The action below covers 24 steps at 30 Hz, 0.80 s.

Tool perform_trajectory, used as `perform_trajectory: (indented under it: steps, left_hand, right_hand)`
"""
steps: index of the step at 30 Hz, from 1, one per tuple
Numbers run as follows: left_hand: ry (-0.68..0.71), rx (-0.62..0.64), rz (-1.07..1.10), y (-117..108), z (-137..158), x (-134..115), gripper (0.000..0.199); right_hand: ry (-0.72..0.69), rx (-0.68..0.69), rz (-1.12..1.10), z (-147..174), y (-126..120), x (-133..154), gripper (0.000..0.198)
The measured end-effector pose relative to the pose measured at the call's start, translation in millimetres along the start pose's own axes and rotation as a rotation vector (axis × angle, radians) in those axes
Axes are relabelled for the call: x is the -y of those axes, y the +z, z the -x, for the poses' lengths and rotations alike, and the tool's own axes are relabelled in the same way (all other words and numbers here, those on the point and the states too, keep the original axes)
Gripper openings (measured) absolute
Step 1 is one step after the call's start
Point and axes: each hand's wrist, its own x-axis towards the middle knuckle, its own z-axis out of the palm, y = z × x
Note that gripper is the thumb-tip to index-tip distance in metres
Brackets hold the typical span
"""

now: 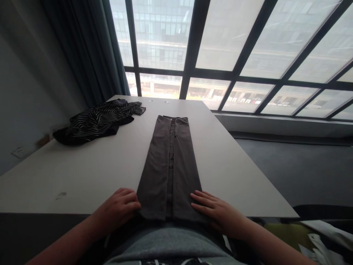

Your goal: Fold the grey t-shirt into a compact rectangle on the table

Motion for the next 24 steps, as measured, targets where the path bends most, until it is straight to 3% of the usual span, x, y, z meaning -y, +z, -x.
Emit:
perform_trajectory:
  steps: [6,9,13,19,24]
  left_hand:
    - [-0.015,-0.067,0.182,-14.8,-21.7,-15.6,0.019]
    - [-0.054,-0.146,0.306,-31.8,-27.2,-21.4,0.016]
    - [-0.088,-0.167,0.378,-62.8,-43.7,-16.9,0.012]
    - [-0.244,-0.169,0.371,-95.6,-95.4,23.7,0.022]
    - [-0.363,-0.192,0.326,-90.4,-144.3,75.0,0.034]
  right_hand:
    - [0.014,-0.19,-0.132,-0.4,3.1,-5.2,0.045]
    - [0.156,-0.309,-0.249,0.8,-16.3,0.2,0.036]
    - [0.295,-0.436,-0.365,-8.6,-56.0,5.1,0.042]
    - [0.358,-0.607,-0.573,-53.7,-98.7,-24.5,0.049]
    - [0.401,-0.702,-0.731,-99.2,-107.9,-78.8,0.051]
